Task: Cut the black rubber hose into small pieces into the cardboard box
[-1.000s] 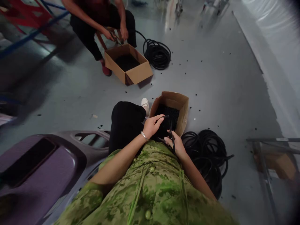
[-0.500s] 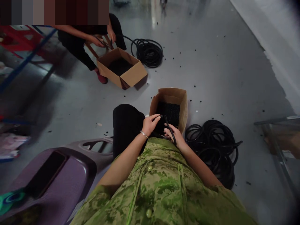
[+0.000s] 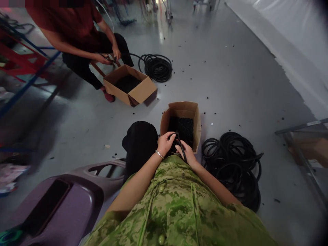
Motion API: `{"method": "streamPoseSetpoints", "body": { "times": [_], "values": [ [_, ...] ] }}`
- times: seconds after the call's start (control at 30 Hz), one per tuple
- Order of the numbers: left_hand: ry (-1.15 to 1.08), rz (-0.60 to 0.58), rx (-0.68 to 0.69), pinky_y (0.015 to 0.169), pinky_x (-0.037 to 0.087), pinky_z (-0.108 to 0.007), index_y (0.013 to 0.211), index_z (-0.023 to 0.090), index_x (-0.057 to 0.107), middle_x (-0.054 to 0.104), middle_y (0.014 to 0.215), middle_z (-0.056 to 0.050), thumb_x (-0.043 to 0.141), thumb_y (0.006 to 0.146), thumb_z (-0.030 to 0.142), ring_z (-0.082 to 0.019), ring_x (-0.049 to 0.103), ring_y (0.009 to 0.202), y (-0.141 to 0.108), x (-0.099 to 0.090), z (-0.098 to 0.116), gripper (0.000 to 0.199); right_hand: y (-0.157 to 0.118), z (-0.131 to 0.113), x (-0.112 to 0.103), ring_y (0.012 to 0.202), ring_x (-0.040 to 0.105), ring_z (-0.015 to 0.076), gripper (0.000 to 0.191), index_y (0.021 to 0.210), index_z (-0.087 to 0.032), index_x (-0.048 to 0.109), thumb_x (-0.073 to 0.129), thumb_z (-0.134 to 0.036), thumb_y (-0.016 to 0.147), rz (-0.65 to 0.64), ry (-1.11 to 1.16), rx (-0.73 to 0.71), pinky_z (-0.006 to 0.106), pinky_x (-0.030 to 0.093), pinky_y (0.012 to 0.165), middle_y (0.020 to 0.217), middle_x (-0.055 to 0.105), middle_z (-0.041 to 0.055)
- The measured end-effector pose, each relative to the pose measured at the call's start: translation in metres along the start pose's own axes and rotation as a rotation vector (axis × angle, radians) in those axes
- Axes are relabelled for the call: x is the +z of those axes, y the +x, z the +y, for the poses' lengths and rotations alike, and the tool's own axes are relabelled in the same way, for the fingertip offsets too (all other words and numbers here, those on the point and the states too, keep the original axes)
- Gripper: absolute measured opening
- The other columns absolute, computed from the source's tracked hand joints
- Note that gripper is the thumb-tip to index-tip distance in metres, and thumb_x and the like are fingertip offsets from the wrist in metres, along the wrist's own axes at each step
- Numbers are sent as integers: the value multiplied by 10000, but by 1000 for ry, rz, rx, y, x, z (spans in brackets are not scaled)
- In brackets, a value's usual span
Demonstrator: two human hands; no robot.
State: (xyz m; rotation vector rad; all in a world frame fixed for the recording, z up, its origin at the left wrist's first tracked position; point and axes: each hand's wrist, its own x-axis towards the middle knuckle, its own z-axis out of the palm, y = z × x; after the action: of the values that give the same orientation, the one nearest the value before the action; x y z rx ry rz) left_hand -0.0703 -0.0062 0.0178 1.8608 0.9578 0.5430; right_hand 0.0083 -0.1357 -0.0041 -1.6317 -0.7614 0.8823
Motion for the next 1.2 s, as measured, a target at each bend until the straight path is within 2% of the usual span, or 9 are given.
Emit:
{"method": "streamPoseSetpoints", "body": {
  "times": [0.1,0.2,0.4,0.6,0.9,1.07,1.2],
  "values": [
    [-9,-10,-4,821,513,-312,973,198,737,753,960,-55,581,844,318,-202,685,874,0,-1,-2,236,-1,5,-1,960,646,207,416,1222,-220,610,581,-401,848,26,-131,-39,335,505,873,1110,684,55],
    [-39,-13,-14,810,514,-307,962,189,736,753,953,-56,588,830,320,-197,684,860,-1,-2,-4,238,-1,8,0,997,638,219,421,1231,-219,608,587,-380,842,42,-233,-66,354,483,919,1138,675,70],
    [-119,0,-31,801,517,-308,931,171,737,752,922,-62,590,811,342,-194,681,838,-2,-2,-7,255,0,5,1,972,632,224,422,1235,-219,607,592,-354,835,62,-356,-139,347,493,896,1072,678,83],
    [-155,15,-59,800,516,-304,915,170,740,751,912,-63,607,788,355,-193,679,839,-2,0,-8,261,0,3,0,978,631,225,413,1222,-209,610,602,-342,831,85,-398,-146,338,493,888,1050,681,84],
    [-260,-33,-143,607,475,-250,877,144,729,678,684,-15,613,757,401,-126,579,596,1,3,-8,307,0,8,1,969,644,229,359,1170,-228,649,584,-380,851,79,-380,-140,336,496,882,1034,697,73],
    [-334,-68,-182,576,440,-231,845,131,719,609,605,8,617,744,415,-107,528,563,3,8,-7,318,1,10,0,972,638,234,367,1189,-241,636,567,-391,861,97,-401,-122,350,492,890,1028,692,66],
    [-389,-85,-191,559,425,-222,880,133,713,611,632,11,621,743,436,-99,510,569,2,9,-6,344,1,3,-3,930,627,226,435,1255,-218,600,578,-372,849,111,-464,-127,345,492,865,1016,664,81]
  ]
}}
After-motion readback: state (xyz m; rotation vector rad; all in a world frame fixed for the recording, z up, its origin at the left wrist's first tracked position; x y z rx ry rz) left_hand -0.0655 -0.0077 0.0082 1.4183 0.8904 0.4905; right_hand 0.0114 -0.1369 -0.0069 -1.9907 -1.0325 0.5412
